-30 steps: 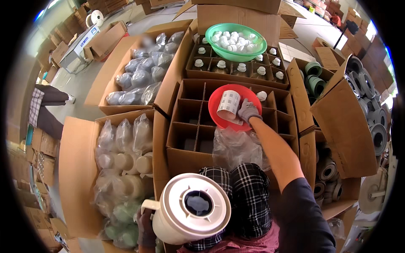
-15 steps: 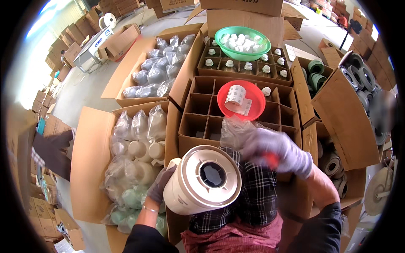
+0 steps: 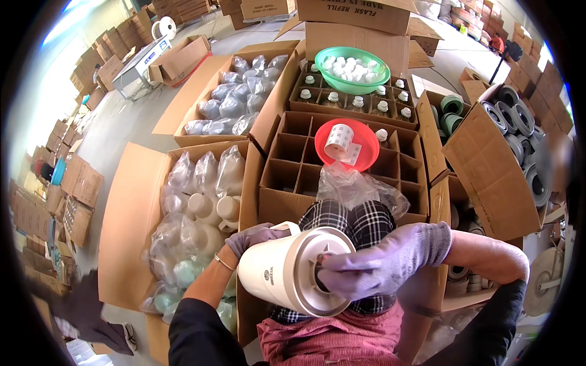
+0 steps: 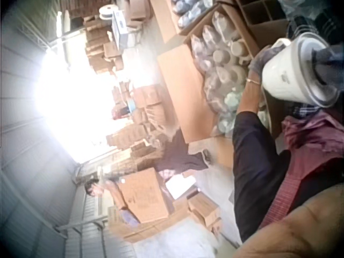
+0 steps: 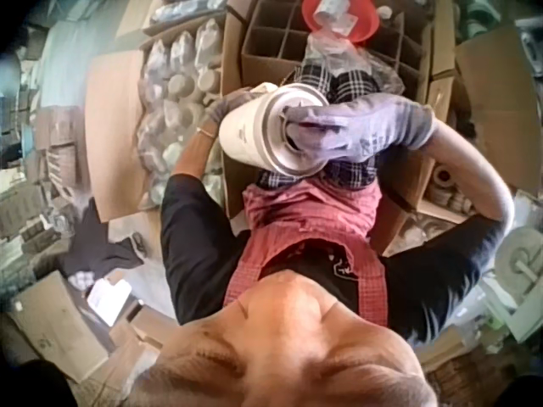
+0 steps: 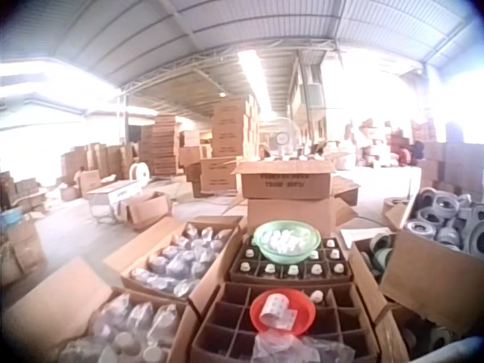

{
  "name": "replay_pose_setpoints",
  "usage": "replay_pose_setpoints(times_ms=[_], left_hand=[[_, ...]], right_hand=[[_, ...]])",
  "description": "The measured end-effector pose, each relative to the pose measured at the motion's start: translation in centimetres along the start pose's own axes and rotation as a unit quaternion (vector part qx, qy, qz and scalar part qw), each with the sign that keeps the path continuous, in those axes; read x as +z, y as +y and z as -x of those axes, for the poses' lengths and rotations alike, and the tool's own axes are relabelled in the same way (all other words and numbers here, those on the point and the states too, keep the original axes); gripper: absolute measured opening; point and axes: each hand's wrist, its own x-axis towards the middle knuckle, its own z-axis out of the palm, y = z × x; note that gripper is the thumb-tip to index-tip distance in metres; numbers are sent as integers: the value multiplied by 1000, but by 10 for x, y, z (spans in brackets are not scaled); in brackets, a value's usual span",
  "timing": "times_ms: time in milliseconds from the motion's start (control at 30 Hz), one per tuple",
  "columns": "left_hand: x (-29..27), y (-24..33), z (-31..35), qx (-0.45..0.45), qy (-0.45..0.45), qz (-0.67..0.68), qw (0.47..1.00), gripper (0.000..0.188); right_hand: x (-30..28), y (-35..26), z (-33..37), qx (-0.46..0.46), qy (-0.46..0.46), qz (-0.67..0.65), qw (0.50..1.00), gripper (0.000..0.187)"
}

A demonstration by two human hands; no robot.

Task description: The person assembles thermos flasks by picking up a flask body, inserting a metal liner, and screwing on a lid. They then place a plastic bag over the assembled flask and put it into a cardboard box. This process is repeated for multiple flasks.

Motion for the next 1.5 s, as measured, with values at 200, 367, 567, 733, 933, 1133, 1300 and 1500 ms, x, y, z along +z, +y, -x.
replay_pose_setpoints(times_ms=[200, 367, 567, 733, 933, 1133, 1300, 1500], left_hand=[[29, 30, 49, 218, 259, -462, 820, 26], [57, 56, 70, 279, 469, -72, 835, 25], [41, 31, 64, 225, 548, -162, 789, 27], [17, 10, 65, 156, 394, -145, 894, 30], [4, 14, 51, 194, 248, -503, 805, 34], [28, 48, 55, 226, 218, -511, 800, 24], [69, 53, 69, 170, 507, 11, 845, 15], [57, 73, 72, 353, 568, -315, 674, 21]], right_hand=[[-5, -31, -9, 402, -45, -375, 834, 15], [20, -47, -2, 714, 228, -657, -81, 27], [-6, -40, -1, 733, 293, -583, 192, 21], [-18, -21, 15, 433, 29, -133, 891, 25], [-13, -11, 1, 261, -39, -49, 963, 24], [8, -16, -6, 310, 6, -193, 931, 17], [7, -37, -15, 679, 66, -443, 582, 29], [32, -79, 7, 778, 218, -575, 129, 32]])
